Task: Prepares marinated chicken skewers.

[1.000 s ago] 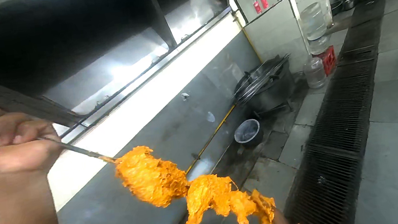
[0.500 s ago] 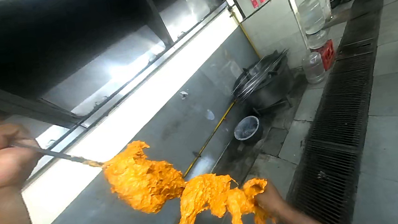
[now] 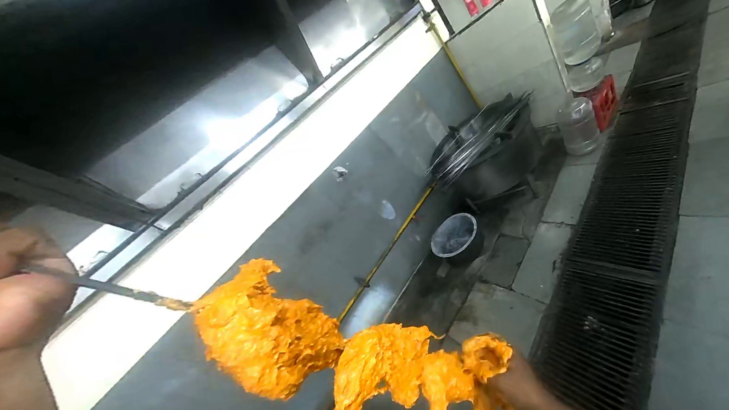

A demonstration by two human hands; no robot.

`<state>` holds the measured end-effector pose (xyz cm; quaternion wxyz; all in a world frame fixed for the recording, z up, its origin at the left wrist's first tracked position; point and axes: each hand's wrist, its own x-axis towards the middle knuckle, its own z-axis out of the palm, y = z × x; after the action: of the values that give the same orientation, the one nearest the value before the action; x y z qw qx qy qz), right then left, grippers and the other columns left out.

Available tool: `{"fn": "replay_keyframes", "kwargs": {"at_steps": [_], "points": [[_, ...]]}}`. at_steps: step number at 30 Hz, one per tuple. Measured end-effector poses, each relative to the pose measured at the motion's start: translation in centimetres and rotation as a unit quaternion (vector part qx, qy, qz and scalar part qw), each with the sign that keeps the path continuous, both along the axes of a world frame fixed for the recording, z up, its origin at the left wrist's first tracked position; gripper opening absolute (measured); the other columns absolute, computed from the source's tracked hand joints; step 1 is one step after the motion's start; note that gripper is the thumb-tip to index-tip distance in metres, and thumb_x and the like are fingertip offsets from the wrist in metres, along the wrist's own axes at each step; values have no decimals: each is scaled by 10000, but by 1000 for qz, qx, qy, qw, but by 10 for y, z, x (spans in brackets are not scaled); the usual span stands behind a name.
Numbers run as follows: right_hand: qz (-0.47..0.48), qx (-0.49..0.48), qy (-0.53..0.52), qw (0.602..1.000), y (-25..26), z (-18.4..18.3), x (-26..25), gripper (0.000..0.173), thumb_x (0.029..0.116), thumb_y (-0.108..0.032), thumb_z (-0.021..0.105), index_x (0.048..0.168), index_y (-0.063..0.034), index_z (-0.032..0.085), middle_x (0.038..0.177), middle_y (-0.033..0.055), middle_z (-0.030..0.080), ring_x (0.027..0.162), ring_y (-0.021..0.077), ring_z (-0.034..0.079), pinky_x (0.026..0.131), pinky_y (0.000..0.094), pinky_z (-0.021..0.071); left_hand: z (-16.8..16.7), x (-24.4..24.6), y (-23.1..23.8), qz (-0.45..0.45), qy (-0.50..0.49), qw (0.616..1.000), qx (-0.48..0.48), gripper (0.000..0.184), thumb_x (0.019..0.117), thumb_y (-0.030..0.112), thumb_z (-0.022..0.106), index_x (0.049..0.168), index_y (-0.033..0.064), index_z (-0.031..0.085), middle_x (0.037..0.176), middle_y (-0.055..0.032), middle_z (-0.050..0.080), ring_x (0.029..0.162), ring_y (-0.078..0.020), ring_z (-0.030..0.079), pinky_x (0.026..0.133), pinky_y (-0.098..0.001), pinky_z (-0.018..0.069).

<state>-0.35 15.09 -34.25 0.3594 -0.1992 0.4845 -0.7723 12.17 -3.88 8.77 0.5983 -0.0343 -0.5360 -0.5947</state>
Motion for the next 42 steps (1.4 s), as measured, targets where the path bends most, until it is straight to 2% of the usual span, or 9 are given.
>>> {"fn": "replay_keyframes", "kwargs": {"at_steps": [4,7,11,18,22,30,36,39,42], "points": [[-19,-20,91,995,5,-12,14,322,801,40,718,1116,69,657,991,81,716,903,39,673,854,227,565,1,4,0,16,-21,1000,-7,369,1095,73,286,803,147,499,576,73,440,472,36,404,481,-60,363],[16,54,71,996,-3,-8,9,330,830,34,696,1155,59,645,1020,126,701,923,129,675,863,316,563,1,1,0,43,-16,999,9,384,1084,45,311,762,141,496,594,57,466,502,19,442,511,-72,382],[5,66,65,996,-7,13,0,376,835,10,717,1199,52,636,1094,143,696,1006,153,671,919,330,550,3,4,3,88,-73,993,-25,411,1080,23,310,725,175,451,580,77,436,501,31,417,515,-67,359],[31,81,31,996,-7,35,-13,419,857,43,682,1265,69,589,1180,186,654,1074,186,639,946,342,530,2,2,4,38,-19,999,1,300,1050,-4,379,815,134,507,615,54,459,492,19,415,495,-70,375],[32,76,18,996,0,30,-8,442,862,32,680,1290,64,575,1187,176,652,1071,167,639,939,330,534,2,6,2,-25,4,1000,-7,342,1083,69,318,815,113,525,598,39,474,497,8,447,497,-82,395],[-64,-31,159,985,2,-5,14,340,778,3,745,1109,63,689,1040,108,734,974,69,688,917,246,558,4,5,2,30,9,999,12,365,1082,52,324,771,127,499,607,40,473,507,5,444,513,-79,392],[-26,30,70,997,0,0,13,395,812,8,718,1193,72,632,1083,140,699,997,122,670,912,304,553,8,6,1,54,0,998,-19,398,1051,-33,333,716,129,475,569,45,443,479,3,405,493,-91,363],[-58,7,66,996,3,-4,22,373,768,38,730,1130,75,647,1009,106,710,926,69,676,858,248,566,8,7,0,24,12,1000,1,367,1075,23,315,764,139,472,584,62,422,453,26,357,454,-66,333],[-27,15,64,998,8,-9,27,363,780,46,718,1134,76,646,999,111,705,916,89,676,851,274,569,7,10,1,30,9,1000,-2,364,1074,29,326,763,132,484,585,57,424,462,11,362,457,-80,328]]}}
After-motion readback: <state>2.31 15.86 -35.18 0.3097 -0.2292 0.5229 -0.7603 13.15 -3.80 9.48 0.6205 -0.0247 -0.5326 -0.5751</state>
